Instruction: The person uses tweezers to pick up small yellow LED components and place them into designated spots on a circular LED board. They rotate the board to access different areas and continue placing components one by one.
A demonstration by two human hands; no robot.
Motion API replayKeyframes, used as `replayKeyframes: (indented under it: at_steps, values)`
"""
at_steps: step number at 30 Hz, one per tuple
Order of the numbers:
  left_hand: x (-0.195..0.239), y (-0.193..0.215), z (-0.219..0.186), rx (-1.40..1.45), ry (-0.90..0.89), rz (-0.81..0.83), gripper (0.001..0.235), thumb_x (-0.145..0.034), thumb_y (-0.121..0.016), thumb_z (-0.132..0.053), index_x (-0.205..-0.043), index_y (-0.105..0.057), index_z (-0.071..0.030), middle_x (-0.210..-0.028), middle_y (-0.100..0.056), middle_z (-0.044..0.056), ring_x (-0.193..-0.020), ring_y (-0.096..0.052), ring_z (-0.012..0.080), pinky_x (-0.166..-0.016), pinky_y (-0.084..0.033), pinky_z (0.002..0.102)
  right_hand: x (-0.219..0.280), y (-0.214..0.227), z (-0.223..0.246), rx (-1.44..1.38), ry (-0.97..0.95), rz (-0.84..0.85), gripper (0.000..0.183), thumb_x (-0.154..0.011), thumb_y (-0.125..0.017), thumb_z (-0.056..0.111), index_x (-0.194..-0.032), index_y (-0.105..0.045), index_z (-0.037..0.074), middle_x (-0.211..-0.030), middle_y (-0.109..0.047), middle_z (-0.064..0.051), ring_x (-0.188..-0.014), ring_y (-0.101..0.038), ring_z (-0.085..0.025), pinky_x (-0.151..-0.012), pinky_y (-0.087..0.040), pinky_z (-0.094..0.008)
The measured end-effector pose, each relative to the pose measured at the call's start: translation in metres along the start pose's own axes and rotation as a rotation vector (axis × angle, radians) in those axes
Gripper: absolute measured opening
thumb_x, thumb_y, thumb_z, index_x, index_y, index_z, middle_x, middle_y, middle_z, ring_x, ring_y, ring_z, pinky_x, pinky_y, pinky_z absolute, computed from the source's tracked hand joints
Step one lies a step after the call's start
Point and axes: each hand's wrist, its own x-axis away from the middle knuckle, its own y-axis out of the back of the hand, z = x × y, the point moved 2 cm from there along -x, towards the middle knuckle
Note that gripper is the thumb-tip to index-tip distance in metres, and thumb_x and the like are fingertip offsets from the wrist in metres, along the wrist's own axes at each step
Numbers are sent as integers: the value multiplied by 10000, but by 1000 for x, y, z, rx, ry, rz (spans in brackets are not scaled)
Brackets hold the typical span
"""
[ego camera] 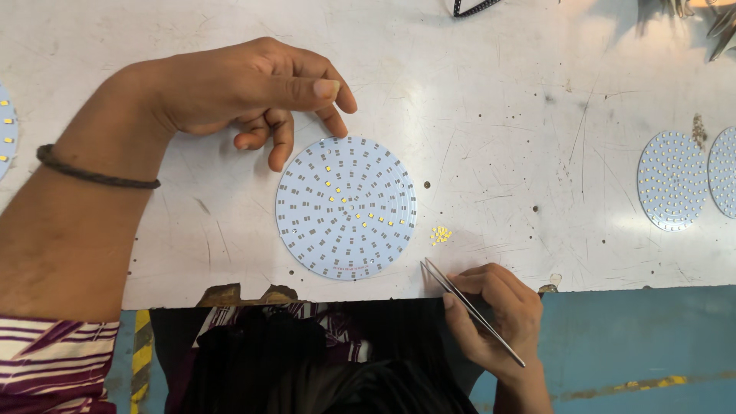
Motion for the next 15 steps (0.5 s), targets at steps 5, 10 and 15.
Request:
replayKeyframes:
  at_steps: [5,10,15]
  values:
    - [0,-2,-1,-3,24,-18,661,-928,-549,-559,-1255,-639,9,-1073,-765,203,-470,-710,132,-269,-423,166,-1,-9,-12,-79,-14,-169,137,-814,-729,56,-801,-614,-18,-715,-639,-90,-565,-591,-107,-527,-441,-247]
    - [-1,-3,-2,-4,19,-15,627,-951,-549,-527,-1263,-641,9,-1065,-769,203,-475,-718,123,-272,-438,157,-3,-14,-15,-93,39,-203,252,-816,-773,72,-743,-541,7,-700,-640,-89,-566,-619,-103,-512,-456,-224]
    - [-2,-2,-2,-6,13,-17,619,-959,-543,-515,-1258,-639,19,-1058,-768,214,-477,-728,122,-270,-453,154,-6,-14,-12,-59,21,-178,233,-812,-780,71,-740,-571,-3,-698,-645,-92,-560,-615,-106,-503,-441,-220]
